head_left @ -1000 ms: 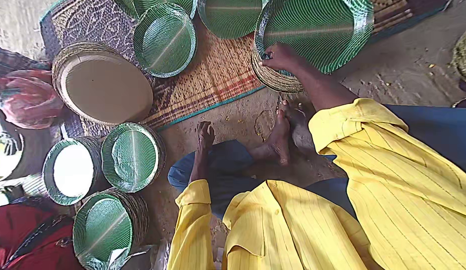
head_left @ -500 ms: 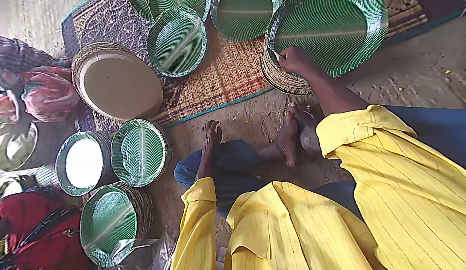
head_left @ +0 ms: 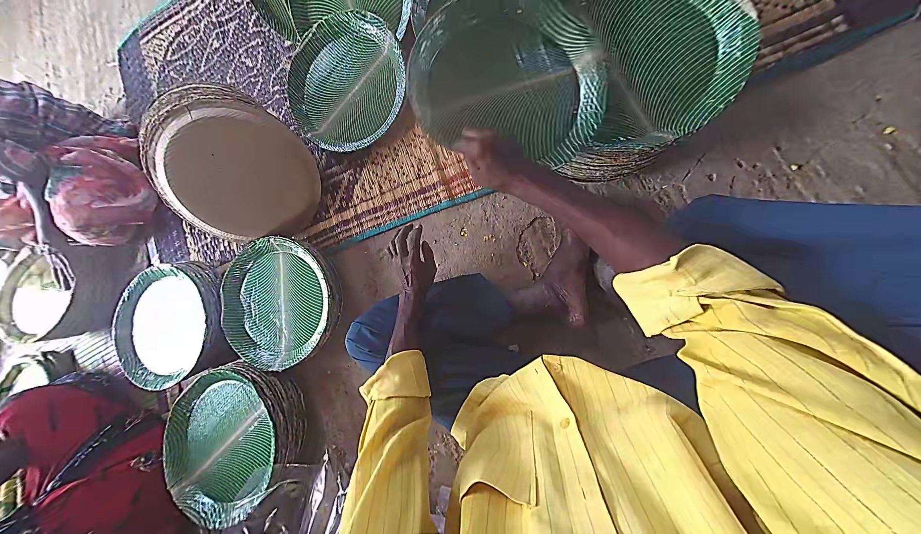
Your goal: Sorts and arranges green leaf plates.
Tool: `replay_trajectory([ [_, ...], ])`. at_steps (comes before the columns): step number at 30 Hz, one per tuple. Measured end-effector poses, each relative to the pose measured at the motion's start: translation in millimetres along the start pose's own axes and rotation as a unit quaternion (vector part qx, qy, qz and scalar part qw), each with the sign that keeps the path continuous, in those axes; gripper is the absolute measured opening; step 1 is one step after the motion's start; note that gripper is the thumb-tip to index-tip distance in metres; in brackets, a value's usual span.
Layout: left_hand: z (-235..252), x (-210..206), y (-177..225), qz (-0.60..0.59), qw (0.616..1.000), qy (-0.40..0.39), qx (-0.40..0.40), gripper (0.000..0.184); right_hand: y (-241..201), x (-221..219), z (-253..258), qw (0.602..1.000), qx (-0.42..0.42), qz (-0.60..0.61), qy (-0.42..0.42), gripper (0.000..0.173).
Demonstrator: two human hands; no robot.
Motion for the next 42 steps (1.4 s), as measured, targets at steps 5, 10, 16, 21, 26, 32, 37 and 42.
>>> replay_trajectory([
  [5, -4, 7, -1, 0.037, 0.999, 0.005, 0.002, 0.038, -40, -148, -57, 0.959, 0.099, -0.028, -0.262, 0.022],
  [10, -14, -43, -21, 0.056, 0.959, -0.267, 0.083, 0.038, -28, -172, -84, 0.921, 0.083, -0.056, -0.377, 0.020],
  [16, -24, -66, -21, 0.039, 0.926, -0.369, 0.069, 0.043, 67, -16, -16, 0.995, -0.082, 0.020, -0.049, 0.026],
  [21, -19, -66, -19, -0.015, 0.947, -0.317, 0.055, 0.046, 146, 60, -36, 0.953, -0.295, 0.002, 0.062, 0.044],
  [26, -10, -57, -25, -0.067, 0.970, -0.227, 0.048, 0.037, 177, 32, -52, 0.939, -0.343, -0.008, -0.029, 0.052],
  [32, -7, -63, -44, -0.104, 0.965, -0.216, 0.110, 0.044, 179, 32, -46, 0.933, -0.358, 0.004, -0.029, 0.048],
  [37, -7, -64, -50, -0.125, 0.959, -0.213, 0.136, 0.045, 189, 34, -47, 0.930, -0.367, 0.027, -0.021, 0.039],
  [42, -7, -62, -50, -0.124, 0.958, -0.216, 0.142, 0.043, 187, 35, -46, 0.931, -0.363, 0.034, -0.022, 0.034],
])
Point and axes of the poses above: each hand's wrist, its own z-axis towards the middle knuckle, its own x-axis out of the back of the hand, y = z × x, the point moved 9 cm from there along z, towards the middle knuckle, and after that the axes turned 1 degree about -z, right-handed, at the moved point
